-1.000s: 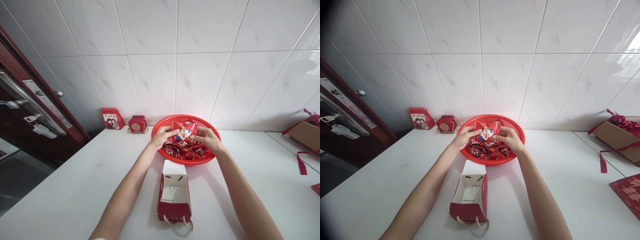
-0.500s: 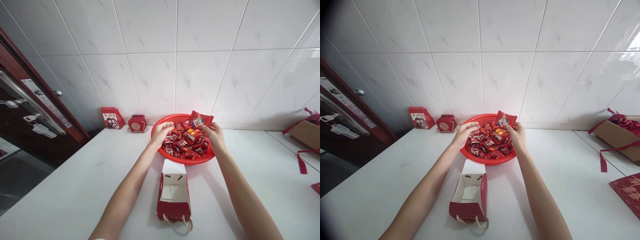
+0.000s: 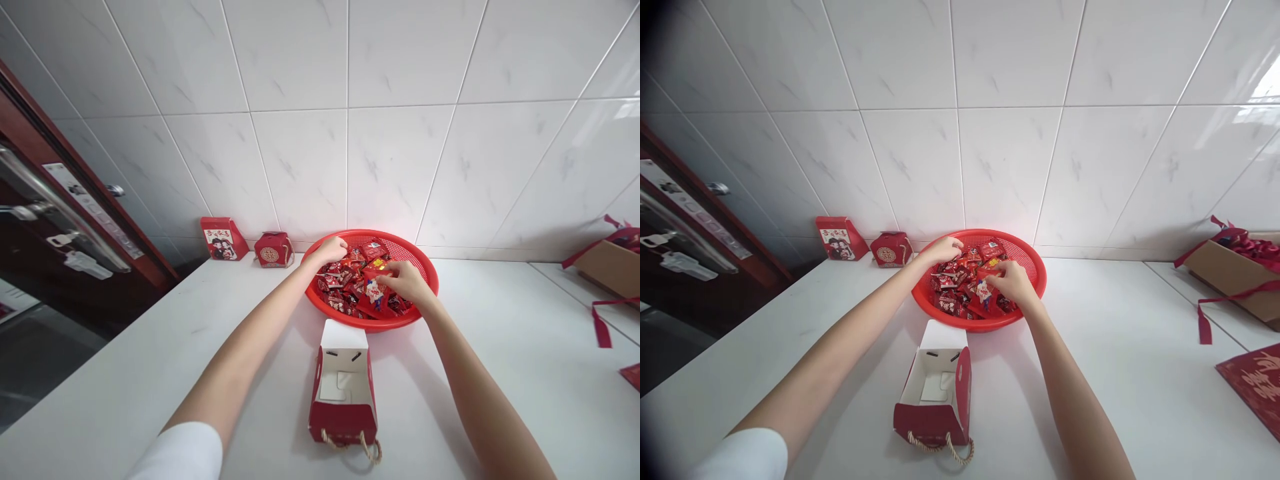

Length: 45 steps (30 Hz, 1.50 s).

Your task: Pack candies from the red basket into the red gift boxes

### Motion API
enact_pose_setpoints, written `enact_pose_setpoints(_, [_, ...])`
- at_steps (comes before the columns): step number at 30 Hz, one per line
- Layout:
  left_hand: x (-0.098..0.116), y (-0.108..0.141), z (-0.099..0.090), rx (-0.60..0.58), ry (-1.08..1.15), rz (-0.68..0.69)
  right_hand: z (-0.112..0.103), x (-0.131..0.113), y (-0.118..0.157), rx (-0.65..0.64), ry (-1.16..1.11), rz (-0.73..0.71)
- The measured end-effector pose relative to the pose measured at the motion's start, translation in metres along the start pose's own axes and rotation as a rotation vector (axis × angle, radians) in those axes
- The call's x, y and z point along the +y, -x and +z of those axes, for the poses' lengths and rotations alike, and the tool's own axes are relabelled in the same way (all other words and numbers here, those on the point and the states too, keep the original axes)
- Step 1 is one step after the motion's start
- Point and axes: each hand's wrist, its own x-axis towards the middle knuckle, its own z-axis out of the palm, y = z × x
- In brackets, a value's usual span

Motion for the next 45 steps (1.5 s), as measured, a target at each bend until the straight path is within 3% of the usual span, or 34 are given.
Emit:
enact_pose_setpoints(6, [0.004, -0.022, 0.010, -0.171, -0.300, -0.202, -0.003, 0.001, -0.001, 0.173, -0.046, 0.027])
enact_pose_setpoints(12, [-0.001, -0.020, 0.009, -0.276, -0.363, -0.209, -0.006, 0.008, -0.008, 0.360, -0.264, 0.089])
enact_pose_setpoints(19, [-0.002, -0.017, 0.003, -0.349, -0.325, -0.142, -0.003, 0.010, -0.012, 0.279, -0.404, 0.083])
enact_pose_setpoints(26, [-0.005, -0.018, 0.004, -0.429, -0.187, -0.055, 0.000, 0.016, -0.010, 0.155, -0.245, 0.055])
enact_pose_setpoints(31, [-0.004, -0.016, 0.003, -0.505, -0.153, 0.000, 0.000, 0.020, -0.013, 0.185, -0.057, 0.028])
enact_pose_setpoints(38, [0.004, -0.007, -0.003, -0.621, -0.174, 0.007, 0.002, 0.015, -0.013, 0.361, 0.147, -0.010])
enact_pose_setpoints(45, [0.008, -0.001, -0.003, -0.644, -0.018, 0.040, 0.004, 0.011, -0.010, 0.250, 0.203, -0.097])
